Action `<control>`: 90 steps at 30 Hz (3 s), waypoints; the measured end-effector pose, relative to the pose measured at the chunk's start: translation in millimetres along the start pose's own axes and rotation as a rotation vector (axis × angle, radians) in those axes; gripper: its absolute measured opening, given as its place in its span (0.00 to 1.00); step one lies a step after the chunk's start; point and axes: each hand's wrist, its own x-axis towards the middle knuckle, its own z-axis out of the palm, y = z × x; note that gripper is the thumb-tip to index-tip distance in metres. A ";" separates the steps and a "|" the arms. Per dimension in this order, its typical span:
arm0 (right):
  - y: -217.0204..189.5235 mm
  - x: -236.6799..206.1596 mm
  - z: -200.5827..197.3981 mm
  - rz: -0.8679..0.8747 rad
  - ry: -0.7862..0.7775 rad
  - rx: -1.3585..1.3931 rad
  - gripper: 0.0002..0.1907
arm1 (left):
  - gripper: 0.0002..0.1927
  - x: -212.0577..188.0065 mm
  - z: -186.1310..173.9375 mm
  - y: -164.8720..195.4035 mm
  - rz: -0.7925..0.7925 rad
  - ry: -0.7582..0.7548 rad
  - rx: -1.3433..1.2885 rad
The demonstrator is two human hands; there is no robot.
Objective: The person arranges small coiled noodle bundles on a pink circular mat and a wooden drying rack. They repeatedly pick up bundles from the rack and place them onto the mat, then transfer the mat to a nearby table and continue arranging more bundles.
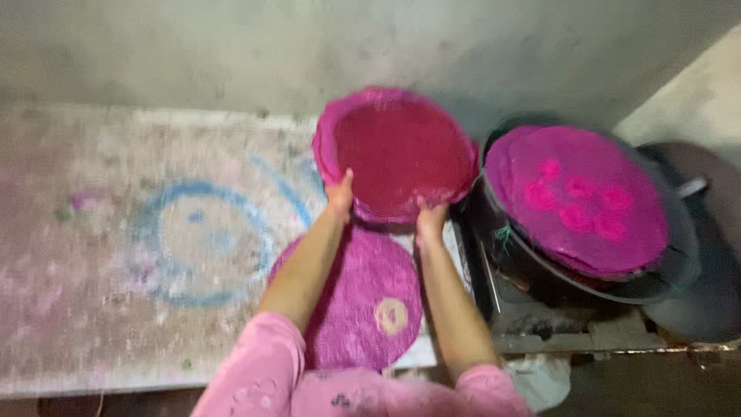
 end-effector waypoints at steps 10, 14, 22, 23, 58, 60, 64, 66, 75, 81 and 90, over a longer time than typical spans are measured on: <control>-15.2 -160.5 -112.6 -0.369 -0.987 -1.046 0.23 | 0.39 -119.5 -179.5 -19.8 0.499 -0.034 1.557; -14.6 -158.3 -93.7 -0.145 -1.036 -1.184 0.23 | 0.37 -111.0 -189.7 -22.4 0.323 -0.037 1.364; -18.4 -152.8 -84.6 -0.129 -1.123 -1.243 0.13 | 0.22 -91.5 -197.5 -15.5 0.412 -0.059 1.596; -17.7 -152.2 -85.9 0.027 -1.085 -1.238 0.16 | 0.24 -92.2 -200.1 -17.1 0.444 -0.044 1.550; 12.4 -255.7 141.3 -0.085 -0.768 -0.545 0.10 | 0.12 -288.8 -498.1 163.8 0.293 0.114 0.445; 17.5 -330.1 221.4 -0.153 -0.861 -0.494 0.09 | 0.13 -310.6 -581.3 199.4 0.441 0.215 0.438; 17.5 -481.2 364.0 -0.235 -1.064 -0.593 0.10 | 0.12 -402.7 -694.8 213.2 0.347 0.455 0.467; 18.0 -547.3 427.2 -0.234 -1.174 -0.509 0.10 | 0.14 -421.5 -754.9 234.9 0.397 0.572 0.477; 60.4 -749.4 597.8 0.072 -1.592 -0.187 0.07 | 0.14 -462.9 -946.3 213.5 0.106 0.912 0.369; 123.4 -839.6 767.9 0.475 -1.658 0.025 0.07 | 0.29 -387.6 -1100.5 279.6 0.047 0.795 0.705; 185.2 -954.5 1046.6 0.158 -1.543 0.004 0.08 | 0.28 -304.9 -1337.8 463.4 0.103 0.795 0.100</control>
